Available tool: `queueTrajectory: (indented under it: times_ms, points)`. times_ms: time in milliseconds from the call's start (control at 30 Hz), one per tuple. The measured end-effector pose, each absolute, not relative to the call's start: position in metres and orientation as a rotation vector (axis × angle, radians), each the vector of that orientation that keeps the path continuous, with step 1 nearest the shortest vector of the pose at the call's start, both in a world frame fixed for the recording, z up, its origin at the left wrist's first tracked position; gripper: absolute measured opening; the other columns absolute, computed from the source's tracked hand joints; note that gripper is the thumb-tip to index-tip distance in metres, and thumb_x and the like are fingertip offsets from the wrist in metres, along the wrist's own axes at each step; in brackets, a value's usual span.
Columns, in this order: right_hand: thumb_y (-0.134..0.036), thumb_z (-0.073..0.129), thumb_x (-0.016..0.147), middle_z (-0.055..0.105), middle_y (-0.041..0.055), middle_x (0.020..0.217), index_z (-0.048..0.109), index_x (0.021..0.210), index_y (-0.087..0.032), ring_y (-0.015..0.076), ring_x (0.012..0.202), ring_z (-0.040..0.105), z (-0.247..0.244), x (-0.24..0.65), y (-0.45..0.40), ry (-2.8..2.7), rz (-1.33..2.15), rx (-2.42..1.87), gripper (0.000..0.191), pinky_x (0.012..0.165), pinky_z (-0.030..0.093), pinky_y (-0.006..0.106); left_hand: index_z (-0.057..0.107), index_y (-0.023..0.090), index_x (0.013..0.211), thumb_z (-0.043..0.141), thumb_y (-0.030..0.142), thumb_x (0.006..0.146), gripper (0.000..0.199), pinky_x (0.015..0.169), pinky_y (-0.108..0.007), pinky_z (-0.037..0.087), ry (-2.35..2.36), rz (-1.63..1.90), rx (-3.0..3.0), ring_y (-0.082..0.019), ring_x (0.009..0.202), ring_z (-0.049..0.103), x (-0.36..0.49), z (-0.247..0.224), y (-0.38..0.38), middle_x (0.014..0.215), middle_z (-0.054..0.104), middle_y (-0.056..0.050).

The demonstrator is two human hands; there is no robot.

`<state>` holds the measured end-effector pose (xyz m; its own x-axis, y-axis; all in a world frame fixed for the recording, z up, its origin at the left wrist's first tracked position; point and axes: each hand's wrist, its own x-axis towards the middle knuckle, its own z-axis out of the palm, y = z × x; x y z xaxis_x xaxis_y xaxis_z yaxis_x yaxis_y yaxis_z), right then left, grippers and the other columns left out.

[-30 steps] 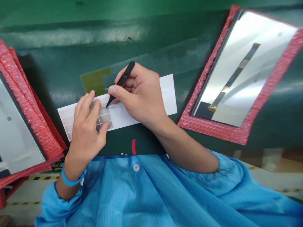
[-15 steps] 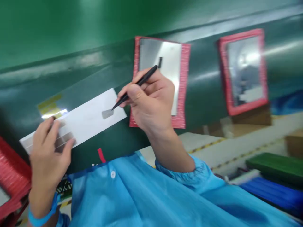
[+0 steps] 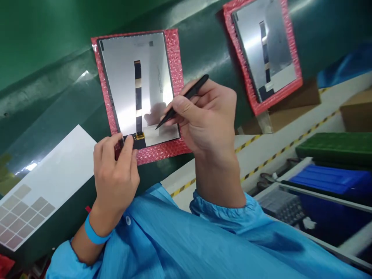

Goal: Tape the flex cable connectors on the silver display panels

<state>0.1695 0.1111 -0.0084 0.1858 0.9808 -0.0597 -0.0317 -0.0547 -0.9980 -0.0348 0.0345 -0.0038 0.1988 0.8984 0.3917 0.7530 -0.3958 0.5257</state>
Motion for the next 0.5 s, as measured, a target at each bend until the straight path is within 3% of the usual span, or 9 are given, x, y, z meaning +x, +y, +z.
queueTrajectory:
  times_ms: [500]
  points:
    - [-0.028,0.089,0.092,0.072,-0.0043,0.075,0.065,0.087,-0.026,0.016,0.065,0.075,0.0,0.147,0.103,-0.999,1.108,-1.373,0.024,0.05,0.061,0.024,0.073,0.009,0.131,0.074,0.007,0.096,0.036,0.096,-0.05,0.06,1.623,0.906,2.234,-0.033,0.119,0.068,-0.036,-0.005,0.034,0.128,0.072,-0.022]
